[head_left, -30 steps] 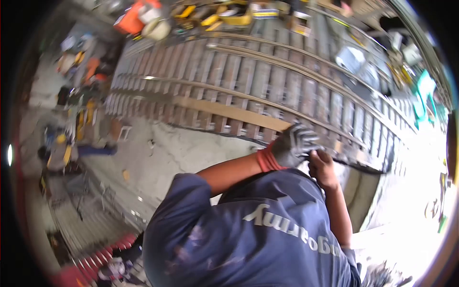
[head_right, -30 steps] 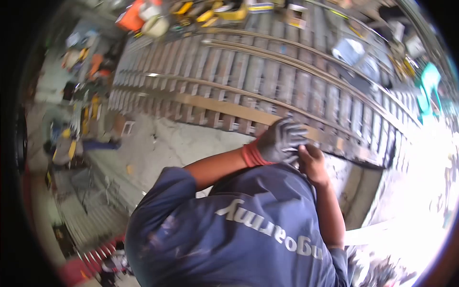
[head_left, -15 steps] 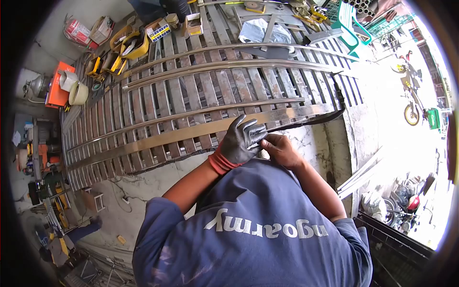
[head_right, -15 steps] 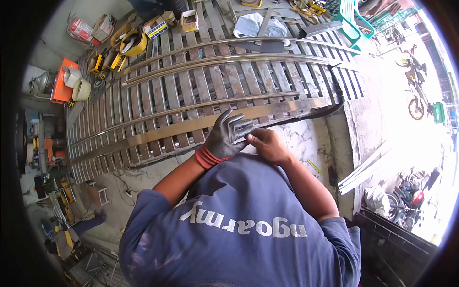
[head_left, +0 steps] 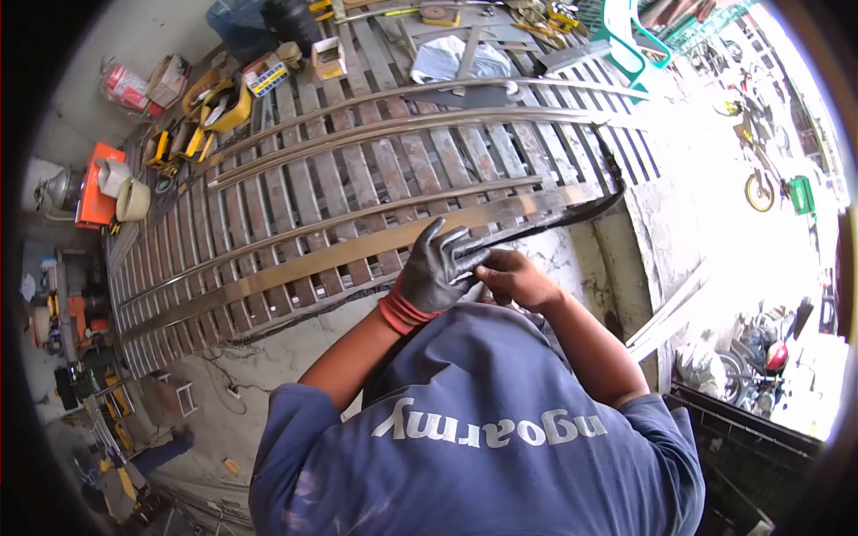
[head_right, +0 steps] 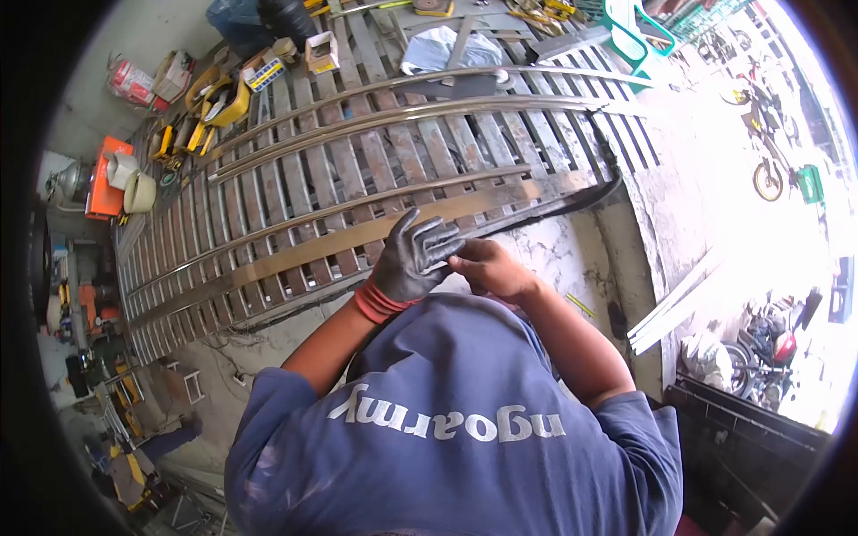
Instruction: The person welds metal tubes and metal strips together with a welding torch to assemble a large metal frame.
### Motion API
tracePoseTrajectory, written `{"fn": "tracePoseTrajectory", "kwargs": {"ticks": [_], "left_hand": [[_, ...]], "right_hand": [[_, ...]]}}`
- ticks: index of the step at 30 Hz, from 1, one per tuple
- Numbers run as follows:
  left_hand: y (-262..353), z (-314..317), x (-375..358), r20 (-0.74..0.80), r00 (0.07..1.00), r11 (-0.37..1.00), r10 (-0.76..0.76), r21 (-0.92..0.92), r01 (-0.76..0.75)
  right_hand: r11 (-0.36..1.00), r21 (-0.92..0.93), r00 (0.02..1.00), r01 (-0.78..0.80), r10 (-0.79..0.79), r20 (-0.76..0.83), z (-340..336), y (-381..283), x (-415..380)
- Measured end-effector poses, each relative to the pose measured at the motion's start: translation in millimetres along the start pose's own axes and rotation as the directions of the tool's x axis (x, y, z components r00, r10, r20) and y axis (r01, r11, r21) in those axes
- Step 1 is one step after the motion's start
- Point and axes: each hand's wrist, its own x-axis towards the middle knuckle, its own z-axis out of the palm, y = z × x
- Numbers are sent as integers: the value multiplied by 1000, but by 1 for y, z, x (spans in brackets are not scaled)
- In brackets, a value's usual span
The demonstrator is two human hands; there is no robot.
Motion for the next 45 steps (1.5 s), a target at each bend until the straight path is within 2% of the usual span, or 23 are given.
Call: {"fn": "tracePoseTrajectory", "kwargs": {"ticks": [2, 4, 6, 9, 12, 15, 18, 19, 22, 24, 26, 28, 30, 32, 34, 36, 40, 41, 44, 45], "left_hand": [[7, -5, 12, 7, 997, 997, 73, 8, -73], [13, 1, 22, 55, 994, 994, 97, 52, -100], [23, 8, 36, 96, 993, 997, 76, 16, -78], [31, 32, 57, 88, 994, 998, 59, 13, -60], [41, 61, 80, 65, 997, 998, 41, 46, -44], [51, 93, 102, 5, 1000, 1000, -28, 6, 28], [55, 121, 118, -21, 996, 996, -89, 29, 90], [57, 129, 123, -43, 990, 991, -133, 22, 134], [53, 148, 130, -105, 982, 983, -159, 74, 167], [51, 156, 133, -160, 961, 969, -225, 68, 239], [47, 161, 137, -217, 939, 955, -268, 68, 288], [38, 169, 132, -310, 898, 939, -313, 39, 341], [33, 169, 126, -382, 844, 912, -377, 7, 410], [30, 164, 114, -356, 830, 891, -428, -11, 455], [27, 163, 98, -345, 815, 876, -465, -49, 479], [32, 162, 84, -311, 802, 852, -510, -56, 520], [44, 155, 63, -282, 779, 821, -560, -62, 568], [46, 155, 57, -278, 772, 813, -572, -67, 578], [55, 152, 45, -242, 767, 797, -595, -52, 602], [57, 151, 43, -241, 766, 796, -596, -51, 603]], "right_hand": [[996, -45, 997, 74, -74, 11, -7, -12, -9], [998, -16, 994, 68, -67, 83, -27, 7, -3], [998, 53, 993, 23, -29, 112, -45, 11, -13], [993, 103, 991, 56, -68, 114, -76, 31, -12], [993, 114, 996, 33, -42, 75, -110, 40, -16], [995, 102, 999, 5, -9, 36, -143, 37, -17], [997, 44, 997, 68, -70, 45, -176, 40, -8], [999, 36, 999, -3, 1, 51, -187, 41, -4], [993, -97, 997, 61, -56, 55, -206, 33, 17], [880, -453, 989, 144, -144, 34, -215, 6, 20], [800, -555, 973, 228, -205, 103, -223, 3, 39], [727, -631, 962, 272, -179, 208, -231, -21, 48], [715, -614, 942, 334, -268, 201, -258, -7, 79], [489, -815, 904, 311, -418, 94, -284, 9, 121], [585, -802, 888, 117, -423, -179, -293, 13, 153], [544, -820, 825, 180, -537, -175, -306, 15, 172], [479, -869, 846, 121, -508, -163, -318, 21, 189], [443, -884, 796, 152, -584, -156, -318, 25, 190], [441, -862, 736, 249, -665, -128, -330, 42, 201], [489, -840, 744, 236, -647, -168, -328, 43, 203]]}}
